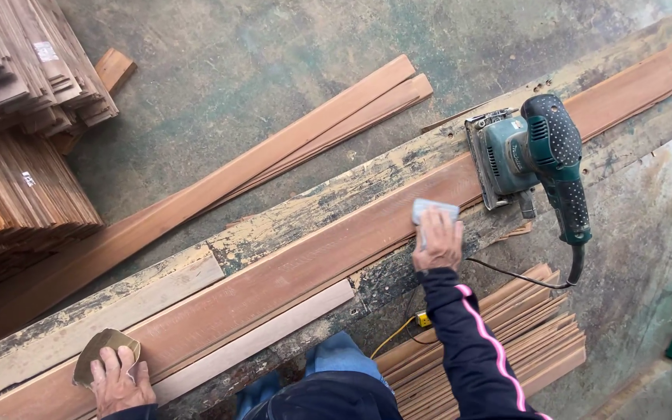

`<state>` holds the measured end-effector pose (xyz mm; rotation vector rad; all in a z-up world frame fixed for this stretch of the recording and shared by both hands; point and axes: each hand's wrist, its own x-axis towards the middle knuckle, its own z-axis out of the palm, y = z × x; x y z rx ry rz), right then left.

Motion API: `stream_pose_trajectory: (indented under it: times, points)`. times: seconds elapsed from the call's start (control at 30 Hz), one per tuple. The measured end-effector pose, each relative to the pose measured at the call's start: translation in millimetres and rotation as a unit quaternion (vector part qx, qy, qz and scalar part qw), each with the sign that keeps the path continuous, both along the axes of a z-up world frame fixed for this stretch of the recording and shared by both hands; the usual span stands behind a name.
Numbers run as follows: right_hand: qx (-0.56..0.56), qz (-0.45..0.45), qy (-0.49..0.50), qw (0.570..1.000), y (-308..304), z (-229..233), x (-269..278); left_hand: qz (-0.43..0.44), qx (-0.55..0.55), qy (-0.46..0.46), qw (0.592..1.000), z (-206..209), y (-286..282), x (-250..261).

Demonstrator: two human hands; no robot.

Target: Manually sanding wooden planks using sheets of sandpaper.

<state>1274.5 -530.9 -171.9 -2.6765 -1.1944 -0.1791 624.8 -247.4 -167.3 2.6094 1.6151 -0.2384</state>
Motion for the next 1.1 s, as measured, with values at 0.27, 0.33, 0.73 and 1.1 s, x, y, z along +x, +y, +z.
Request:
stream_pose_trajectory:
  times: [0.27,0.33,0.73,1.1]
  points:
    - [0.076,0.122,0.145,0.979,51.5,32.7,-137.0,-0.017,0.016,-0.024,0.999,-1.5,-4.7,-7.3]
    - [0.075,0.162,0.147,0.973,51.0,17.4,-92.6,-0.041,0.026,-0.039,0.998,-5.7,8.9,-5.1]
    - [0.058,0.110,0.037,0.992,71.4,11.4,-68.7,-0.026,0.026,-0.018,0.999,-12.4,2.3,-3.9]
    - [0.089,0.059,0.098,0.989,95.6,-28.5,-73.5,-0.008,0.029,-0.024,0.999,21.1,-4.3,24.9]
